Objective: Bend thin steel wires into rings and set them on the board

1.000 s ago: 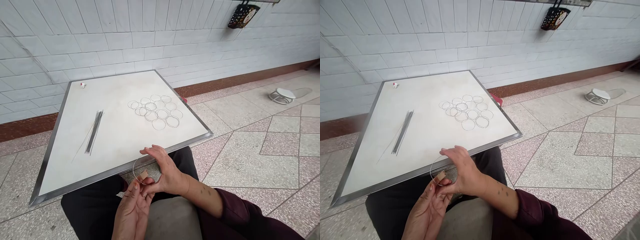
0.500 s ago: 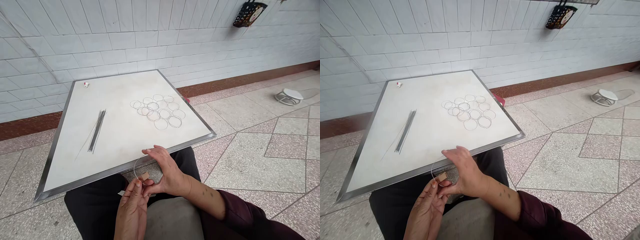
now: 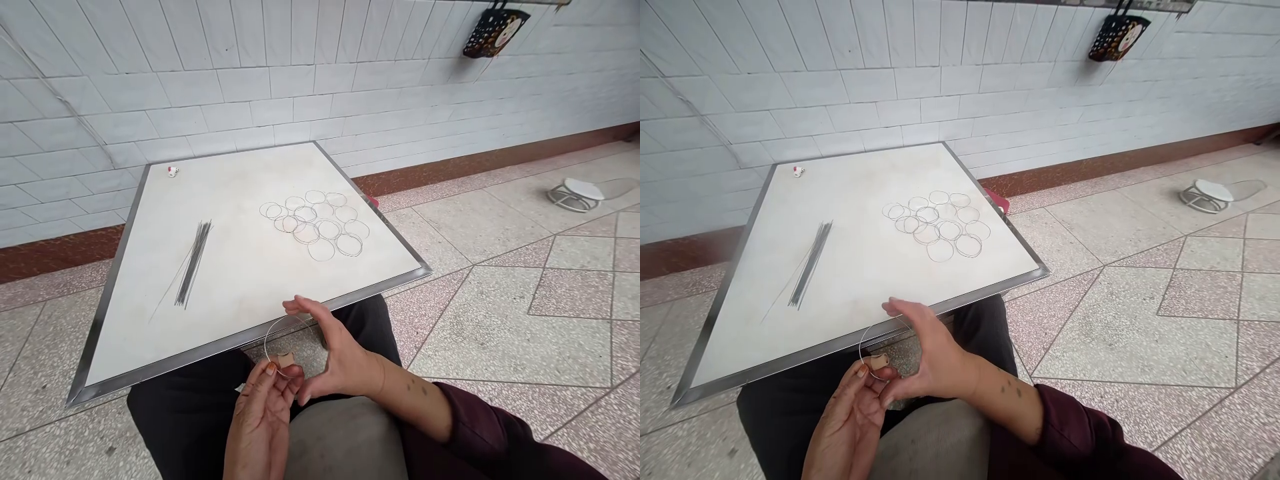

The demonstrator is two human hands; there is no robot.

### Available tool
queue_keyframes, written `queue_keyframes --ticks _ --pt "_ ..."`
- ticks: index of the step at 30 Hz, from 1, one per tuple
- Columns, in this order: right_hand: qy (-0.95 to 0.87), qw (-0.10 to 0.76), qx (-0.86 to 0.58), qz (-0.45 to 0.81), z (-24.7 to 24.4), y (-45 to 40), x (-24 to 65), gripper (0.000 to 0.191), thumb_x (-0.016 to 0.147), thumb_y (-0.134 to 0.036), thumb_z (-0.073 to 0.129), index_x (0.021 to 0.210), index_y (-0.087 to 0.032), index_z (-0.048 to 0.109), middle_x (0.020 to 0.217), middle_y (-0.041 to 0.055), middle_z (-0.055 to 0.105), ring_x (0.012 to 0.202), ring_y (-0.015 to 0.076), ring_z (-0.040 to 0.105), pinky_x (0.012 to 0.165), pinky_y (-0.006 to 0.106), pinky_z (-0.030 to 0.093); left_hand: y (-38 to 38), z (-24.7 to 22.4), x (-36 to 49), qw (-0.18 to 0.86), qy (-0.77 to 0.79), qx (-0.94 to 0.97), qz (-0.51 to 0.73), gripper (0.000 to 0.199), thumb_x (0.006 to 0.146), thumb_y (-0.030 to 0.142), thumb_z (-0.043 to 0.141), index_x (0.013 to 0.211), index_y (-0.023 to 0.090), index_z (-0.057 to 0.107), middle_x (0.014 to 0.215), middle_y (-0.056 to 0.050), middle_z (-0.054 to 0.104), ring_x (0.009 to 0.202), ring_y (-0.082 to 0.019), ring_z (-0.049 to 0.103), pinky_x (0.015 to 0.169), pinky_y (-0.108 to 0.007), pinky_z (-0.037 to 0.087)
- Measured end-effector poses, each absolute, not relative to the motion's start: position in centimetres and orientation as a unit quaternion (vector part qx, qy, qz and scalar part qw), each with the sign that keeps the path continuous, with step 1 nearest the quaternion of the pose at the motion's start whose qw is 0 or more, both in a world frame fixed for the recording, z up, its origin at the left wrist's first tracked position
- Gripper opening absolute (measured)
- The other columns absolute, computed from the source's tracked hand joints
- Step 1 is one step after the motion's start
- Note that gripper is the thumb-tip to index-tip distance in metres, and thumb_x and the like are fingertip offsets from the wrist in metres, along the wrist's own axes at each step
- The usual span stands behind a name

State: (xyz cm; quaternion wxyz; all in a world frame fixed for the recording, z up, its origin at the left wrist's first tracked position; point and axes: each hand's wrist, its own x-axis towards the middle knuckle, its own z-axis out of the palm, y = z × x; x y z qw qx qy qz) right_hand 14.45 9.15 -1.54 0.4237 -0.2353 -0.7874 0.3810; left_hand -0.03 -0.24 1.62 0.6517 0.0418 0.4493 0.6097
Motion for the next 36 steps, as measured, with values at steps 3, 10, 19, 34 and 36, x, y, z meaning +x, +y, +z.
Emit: queue_keyframes --ticks 3,10,19,34,36 --pt "-0.688 0.433 -0.25 0.525 -1.4 9.0 14.5 0.093 0.077 -0.068 0.067 0.147 -0.025 0.024 0.138 0.0153 0.047 0.123 0.0266 0.053 0.105 0.046 0.042 -0.2 1.6 -0.2 0.646 0.44 0.043 0.623 0.009 0.078 0.026 0.075 0.083 0.019 0.074 0.089 -0.007 0.072 0.09 -0.022 0.066 0.09 -0.04 0.052" --pt "-0.475 0.359 -0.334 0.73 -0.5 9.5 14.6 0.036 0.094 -0.053 0.054 0.103 -0.019 0.061 0.09 0.0035 0.061 0.081 0.0141 0.057 0.069 0.026 0.044 -0.1 1.5 -0.6 0.652 0.422 0.024 0.629 0.01 0.074 0.027 0.077 0.079 0.019 0.073 0.083 -0.005 0.07 0.085 -0.019 0.065 0.089 -0.036 0.053" --pt "-0.37 0.312 -0.332 0.81 -0.3 9.5 14.5 0.034 0.077 -0.045 0.078 0.083 -0.015 0.063 0.066 -0.003 0.059 0.057 0.0063 0.05 0.056 0.02 0.033 -0.2 1.4 -0.9 0.67 0.404 0.032 0.623 0.008 0.078 0.026 0.073 0.074 0.019 0.071 0.074 -0.003 0.064 0.077 -0.017 0.059 0.084 -0.035 0.054" --pt "-0.249 0.313 -0.277 0.874 -0.6 9.3 14.0 0.022 0.072 -0.028 0.078 0.079 -0.015 0.061 0.06 -0.0041 0.059 0.055 0.0085 0.053 0.06 0.023 0.039 0.0 0.8 -1.0 0.69 0.39 -0.01 0.61 0.007 0.077 0.022 0.073 0.072 0.019 0.07 0.07 -0.002 0.063 0.072 -0.016 0.057 0.08 -0.035 0.054" --pt "-0.243 0.297 -0.27 0.883 -0.7 9.4 14.0 0.02 0.074 -0.028 0.075 0.081 -0.016 0.061 0.057 -0.0043 0.058 0.055 0.0099 0.054 0.06 0.024 0.04 -0.1 0.8 -1.1 0.687 0.392 -0.017 0.611 0.006 0.077 0.021 0.073 0.073 0.018 0.07 0.072 -0.002 0.064 0.072 -0.016 0.057 0.079 -0.034 0.054"
